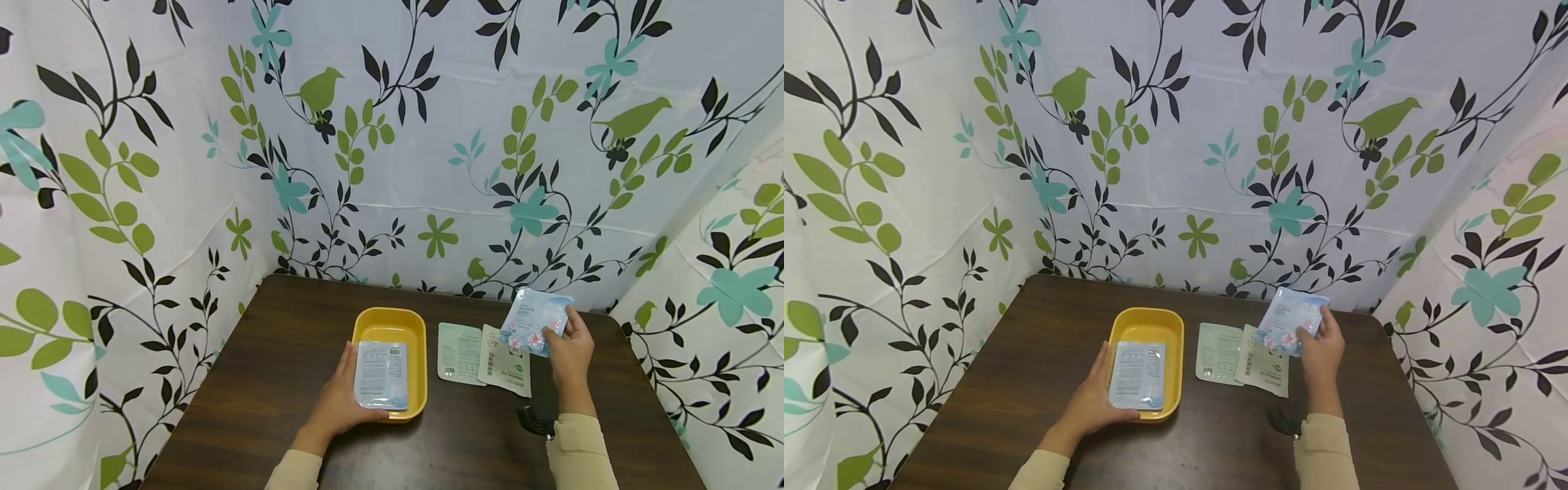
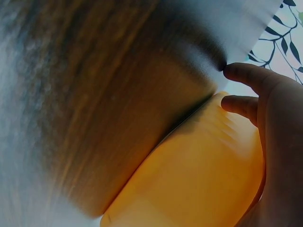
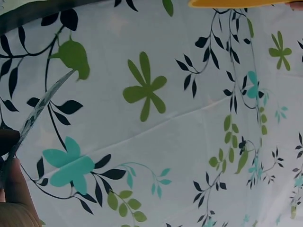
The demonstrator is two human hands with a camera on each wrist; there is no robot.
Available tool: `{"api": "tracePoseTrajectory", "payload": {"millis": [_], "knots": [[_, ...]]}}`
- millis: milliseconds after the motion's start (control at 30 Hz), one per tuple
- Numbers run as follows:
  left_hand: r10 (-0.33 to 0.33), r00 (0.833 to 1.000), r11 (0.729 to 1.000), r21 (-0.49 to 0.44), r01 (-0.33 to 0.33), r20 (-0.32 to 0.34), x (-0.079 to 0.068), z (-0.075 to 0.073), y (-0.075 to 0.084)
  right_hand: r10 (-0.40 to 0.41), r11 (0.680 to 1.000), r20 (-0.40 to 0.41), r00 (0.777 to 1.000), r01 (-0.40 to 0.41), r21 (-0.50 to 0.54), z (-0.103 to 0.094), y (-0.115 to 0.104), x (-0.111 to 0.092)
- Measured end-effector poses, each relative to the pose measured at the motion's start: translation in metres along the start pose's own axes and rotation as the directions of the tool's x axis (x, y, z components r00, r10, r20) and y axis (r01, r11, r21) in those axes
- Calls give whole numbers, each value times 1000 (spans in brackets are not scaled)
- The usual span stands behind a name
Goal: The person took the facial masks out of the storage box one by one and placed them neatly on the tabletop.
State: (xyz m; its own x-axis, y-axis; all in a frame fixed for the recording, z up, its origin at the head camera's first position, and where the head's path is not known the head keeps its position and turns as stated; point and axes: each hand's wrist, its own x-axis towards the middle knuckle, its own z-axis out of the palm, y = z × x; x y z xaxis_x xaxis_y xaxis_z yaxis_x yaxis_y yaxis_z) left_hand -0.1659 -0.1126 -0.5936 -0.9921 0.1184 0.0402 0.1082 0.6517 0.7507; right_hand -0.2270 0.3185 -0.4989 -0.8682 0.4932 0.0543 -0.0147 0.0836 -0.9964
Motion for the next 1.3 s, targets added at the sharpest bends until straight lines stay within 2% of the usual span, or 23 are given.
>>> {"api": "tracePoseTrajectory", "payload": {"millis": [167,400,633,800,900,1033,1167,1300], "knots": [[-5,1000,1000,0,5,1,1,0,1,43,998,7,999,-42,-49,-10,15,0],[7,1000,1000,1,-7,3,2,0,1,109,992,18,994,-107,-73,-28,46,-1],[8,1000,1000,-7,-8,6,1,-1,1,101,988,11,995,-99,-122,-43,73,0],[7,1000,1000,-3,-7,3,1,0,0,102,976,21,995,-96,-196,-51,85,-2],[12,1000,1000,-3,-12,-5,2,1,-2,129,957,54,990,-110,-269,-54,89,-2],[16,1000,1000,-7,-16,-11,3,1,-3,153,910,101,983,-101,-401,-59,95,0],[13,1000,1000,3,-13,-7,3,1,-3,129,854,123,984,-47,-519,-62,103,2],[7,1000,1000,0,-7,-4,2,1,-1,107,805,133,985,-8,-593,-64,114,0]]}}
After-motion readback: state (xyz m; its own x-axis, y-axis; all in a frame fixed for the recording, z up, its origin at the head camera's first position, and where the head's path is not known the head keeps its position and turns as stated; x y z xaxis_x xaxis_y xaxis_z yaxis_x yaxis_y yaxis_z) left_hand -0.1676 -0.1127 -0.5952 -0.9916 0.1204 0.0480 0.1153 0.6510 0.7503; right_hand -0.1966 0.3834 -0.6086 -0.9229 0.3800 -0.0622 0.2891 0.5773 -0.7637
